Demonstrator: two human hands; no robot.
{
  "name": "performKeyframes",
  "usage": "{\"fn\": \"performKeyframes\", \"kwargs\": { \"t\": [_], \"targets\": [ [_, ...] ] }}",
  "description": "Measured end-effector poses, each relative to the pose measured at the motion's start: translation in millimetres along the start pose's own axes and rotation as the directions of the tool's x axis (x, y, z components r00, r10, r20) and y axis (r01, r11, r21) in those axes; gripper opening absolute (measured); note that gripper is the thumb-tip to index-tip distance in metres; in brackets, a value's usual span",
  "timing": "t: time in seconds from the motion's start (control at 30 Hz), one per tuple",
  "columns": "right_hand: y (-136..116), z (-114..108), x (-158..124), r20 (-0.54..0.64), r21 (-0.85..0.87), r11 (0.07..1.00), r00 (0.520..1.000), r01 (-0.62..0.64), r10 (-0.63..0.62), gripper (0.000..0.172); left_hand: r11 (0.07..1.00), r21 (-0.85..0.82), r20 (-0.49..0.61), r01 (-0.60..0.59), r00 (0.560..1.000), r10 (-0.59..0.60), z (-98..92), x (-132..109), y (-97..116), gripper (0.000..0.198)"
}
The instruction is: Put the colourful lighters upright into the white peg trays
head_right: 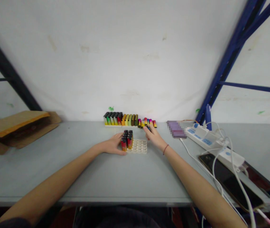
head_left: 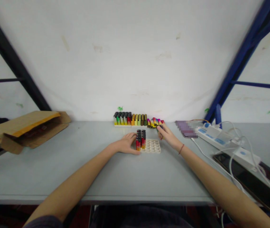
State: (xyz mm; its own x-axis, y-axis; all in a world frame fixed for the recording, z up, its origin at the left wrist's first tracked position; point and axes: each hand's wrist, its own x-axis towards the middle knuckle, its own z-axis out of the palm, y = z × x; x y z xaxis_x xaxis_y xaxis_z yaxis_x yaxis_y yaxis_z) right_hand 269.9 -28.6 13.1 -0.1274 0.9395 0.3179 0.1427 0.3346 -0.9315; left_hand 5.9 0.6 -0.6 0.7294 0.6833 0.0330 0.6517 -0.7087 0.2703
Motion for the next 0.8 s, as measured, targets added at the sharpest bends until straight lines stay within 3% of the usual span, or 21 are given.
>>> {"fn": "performKeyframes", "kwargs": {
  "t": [0.13,0.33,0.53,0.7,0.8],
  "targets": [
    [0.0,-0.9,0.8,0.060,0.031,0.996,0.994,0.088,-0.090,0.041,1.000,-0.014,0.000,0.003,1.000,-0.003,-0.7,-0.2,1.2,0.097],
    [3.3,-3.4,3.9,0.155,0.322,0.924,0.975,-0.204,0.161,0.043,1.000,-0.011,-0.009,-0.008,1.000,0.008,0.3,0.1,-0.6,0.097],
    [4.7,-3.6,4.7,0.027,0.236,0.964,0.993,-0.120,0.117,0.049,1.000,0.015,-0.002,-0.002,1.000,0.003,-0.2,0.1,0.2,0.097],
    [2.7,2.5,2.5,0.012,0.251,0.948,0.979,-0.198,0.201,0.048,1.000,0.017,0.010,0.015,1.000,-0.015,-2.2,-0.6,3.3,0.097],
    [6.8,5.0,3.7,-0.159,0.231,0.942,0.946,-0.244,0.284,0.052,1.000,0.009,-0.003,0.010,1.000,-0.010,-2.4,-0.8,3.3,0.094]
  ]
}}
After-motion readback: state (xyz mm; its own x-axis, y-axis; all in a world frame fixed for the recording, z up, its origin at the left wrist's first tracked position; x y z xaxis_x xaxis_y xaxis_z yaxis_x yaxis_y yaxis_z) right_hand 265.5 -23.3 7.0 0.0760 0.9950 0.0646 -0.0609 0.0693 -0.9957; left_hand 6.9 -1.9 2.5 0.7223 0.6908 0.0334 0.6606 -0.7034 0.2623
